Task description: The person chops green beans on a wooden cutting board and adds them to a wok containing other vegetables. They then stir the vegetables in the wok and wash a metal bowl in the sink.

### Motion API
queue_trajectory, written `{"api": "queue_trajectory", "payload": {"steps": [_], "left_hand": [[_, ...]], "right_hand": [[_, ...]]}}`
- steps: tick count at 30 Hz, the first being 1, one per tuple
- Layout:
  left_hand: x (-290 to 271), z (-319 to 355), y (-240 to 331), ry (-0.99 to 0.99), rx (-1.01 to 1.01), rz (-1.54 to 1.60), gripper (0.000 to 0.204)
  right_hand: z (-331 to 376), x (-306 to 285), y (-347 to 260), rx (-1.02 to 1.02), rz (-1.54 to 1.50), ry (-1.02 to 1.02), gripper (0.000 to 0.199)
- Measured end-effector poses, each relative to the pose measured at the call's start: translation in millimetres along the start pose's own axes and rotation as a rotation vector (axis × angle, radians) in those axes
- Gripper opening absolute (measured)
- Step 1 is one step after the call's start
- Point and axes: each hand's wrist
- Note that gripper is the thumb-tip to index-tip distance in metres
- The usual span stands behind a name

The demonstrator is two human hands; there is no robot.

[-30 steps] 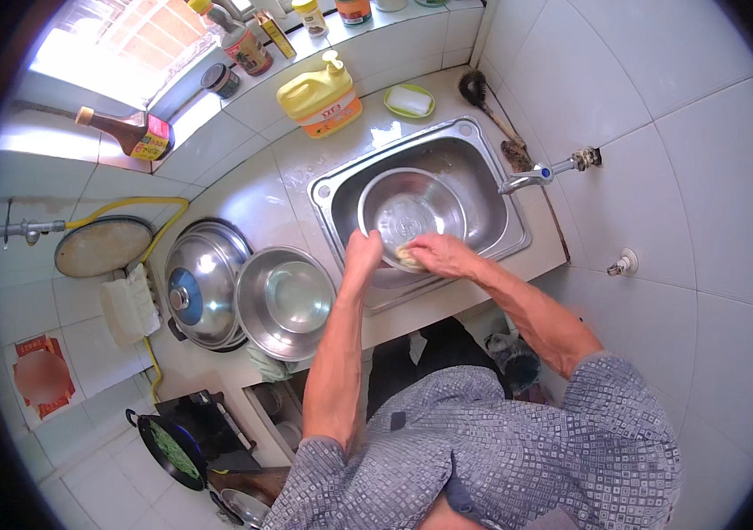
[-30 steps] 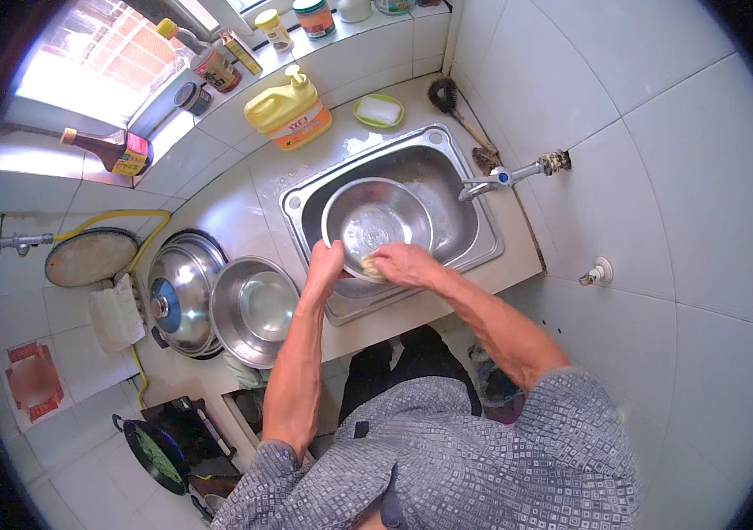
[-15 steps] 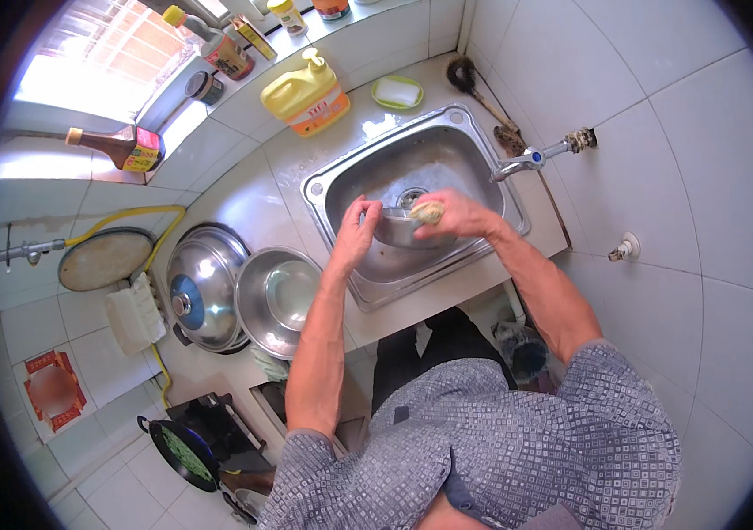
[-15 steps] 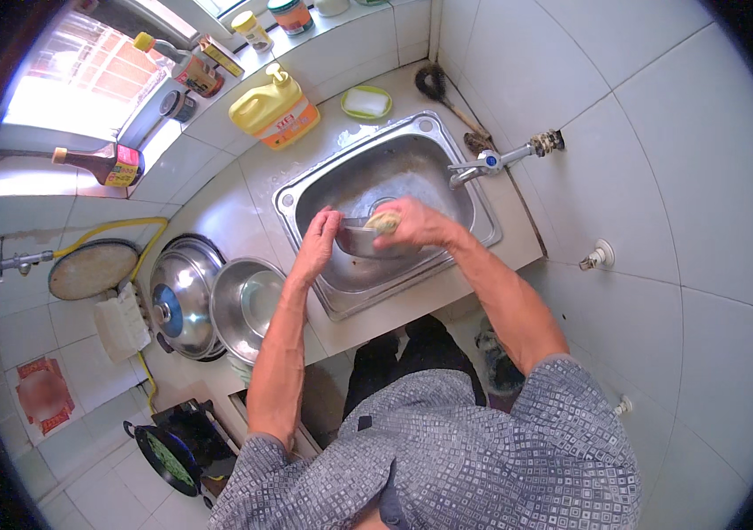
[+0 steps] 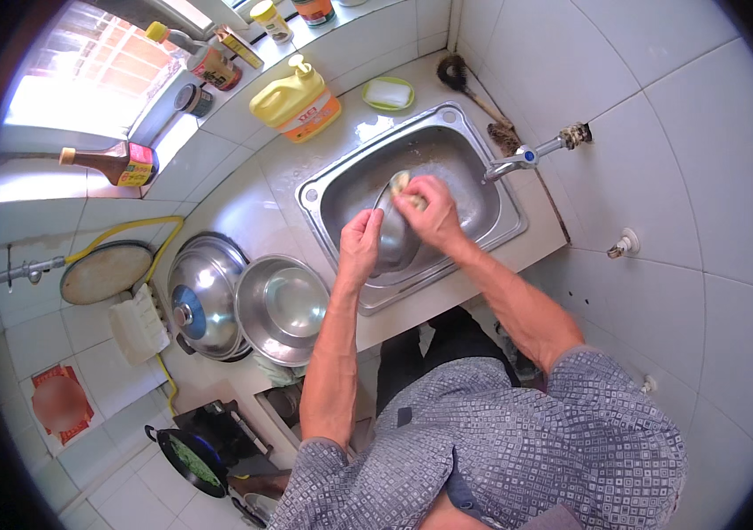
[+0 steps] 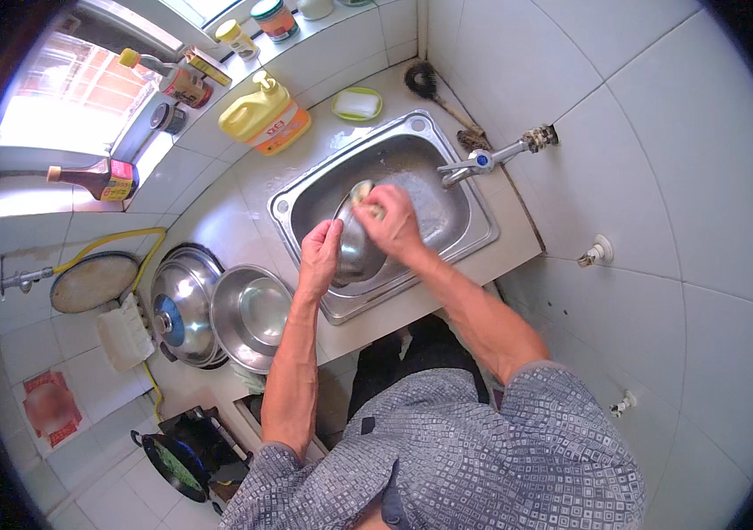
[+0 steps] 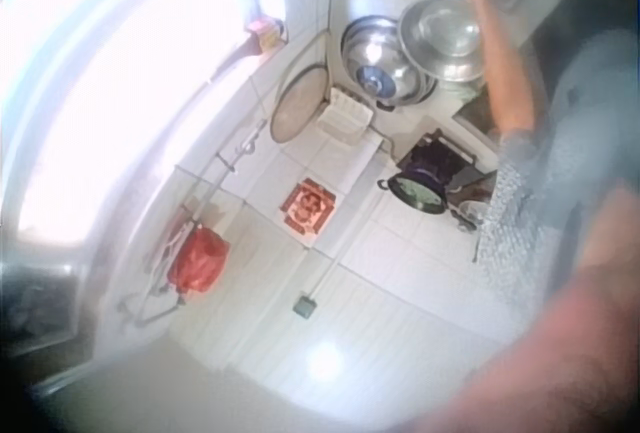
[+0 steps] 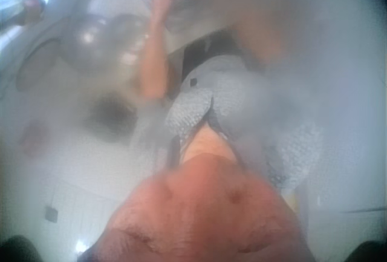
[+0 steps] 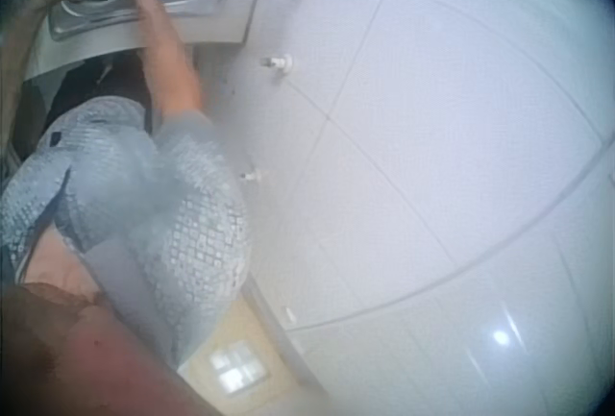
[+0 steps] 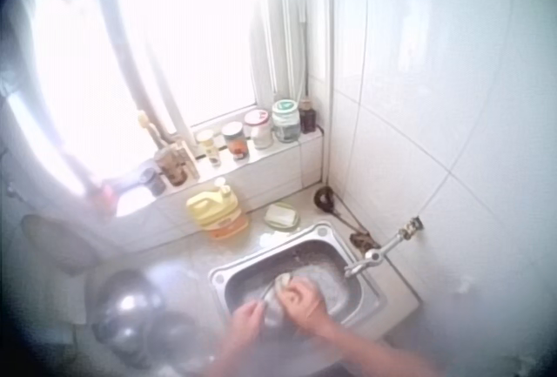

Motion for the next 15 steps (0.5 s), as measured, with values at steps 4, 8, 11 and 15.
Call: {"api": "queue_trajectory", "payload": {"steps": [4,8,11,15], "left_hand": [[5.5,4.3,6.4,0.006,0.064,0.077,0.029],[-1.4,23.2,15.7,0.029,0.014,-0.134,0.029],[0.0,21.4,16.7,0.067,0.013,-0.044,0.028],[-4.4,15.4,17.2,0.075,0.035,-0.029,0.028]], "right_hand": [[23.9,6.4,-21.3,-0.159,-0.02,-0.08,0.013],[-10.0,14.6,9.8,0.283,-0.186,-0.153,0.016],[-15.0,22.9,14.6,0.592,-0.137,-0.223,0.021],[12.2,31.5,-5.4,-0.014,-0.074,-0.101,0.026]]}}
Point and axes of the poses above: each hand's wrist, its own z-axis away from the middle knuckle, its own x-axis out of the palm, y = z × x, and after that the axes turned 7 degrees about y, right-handed
